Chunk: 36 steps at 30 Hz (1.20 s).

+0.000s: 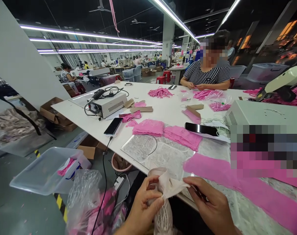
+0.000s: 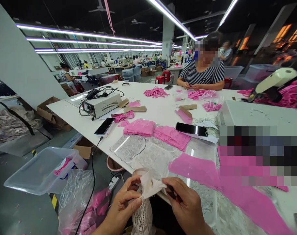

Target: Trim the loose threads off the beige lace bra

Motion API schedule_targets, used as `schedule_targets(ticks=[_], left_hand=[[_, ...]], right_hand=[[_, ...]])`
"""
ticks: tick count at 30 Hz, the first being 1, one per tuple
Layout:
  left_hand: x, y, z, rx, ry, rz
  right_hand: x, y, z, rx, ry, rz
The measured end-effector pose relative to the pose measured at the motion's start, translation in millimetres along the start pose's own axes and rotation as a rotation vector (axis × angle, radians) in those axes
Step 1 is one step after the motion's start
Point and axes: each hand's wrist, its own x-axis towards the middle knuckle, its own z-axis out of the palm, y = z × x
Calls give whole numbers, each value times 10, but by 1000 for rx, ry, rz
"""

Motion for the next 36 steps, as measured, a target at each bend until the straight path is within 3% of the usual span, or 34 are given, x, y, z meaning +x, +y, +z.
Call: schedule_targets(ticks=[2,5,8,12,17,20,24,27,29,34,36], left_hand=[[0,24,30,33,-64,7],[48,64,56,117,-138,-73],[170,121,66,144,-134,-106],[375,250,111,124,-96,-85],[535,326,219,-119,-198,-52],[538,248,237,-233,-75,-100],[465,91,211,-121,118,-166],[422,31,214,-53,203,-180],[410,32,231,-84,208,-209],[381,100,250,-320,113,-331],[358,115,239,-390,119,-367]], right_hand=[[-7,67,32,50,14,76],[-45,215,101,226,33,328],[-39,325,139,499,13,551],[70,310,159,707,-74,676],[240,208,188,734,-122,710],[313,180,125,612,-60,697],[317,190,-70,237,78,602],[252,170,-166,114,99,603],[197,104,-158,144,38,607],[54,-155,15,267,-338,455],[-12,-203,74,234,-371,429]])
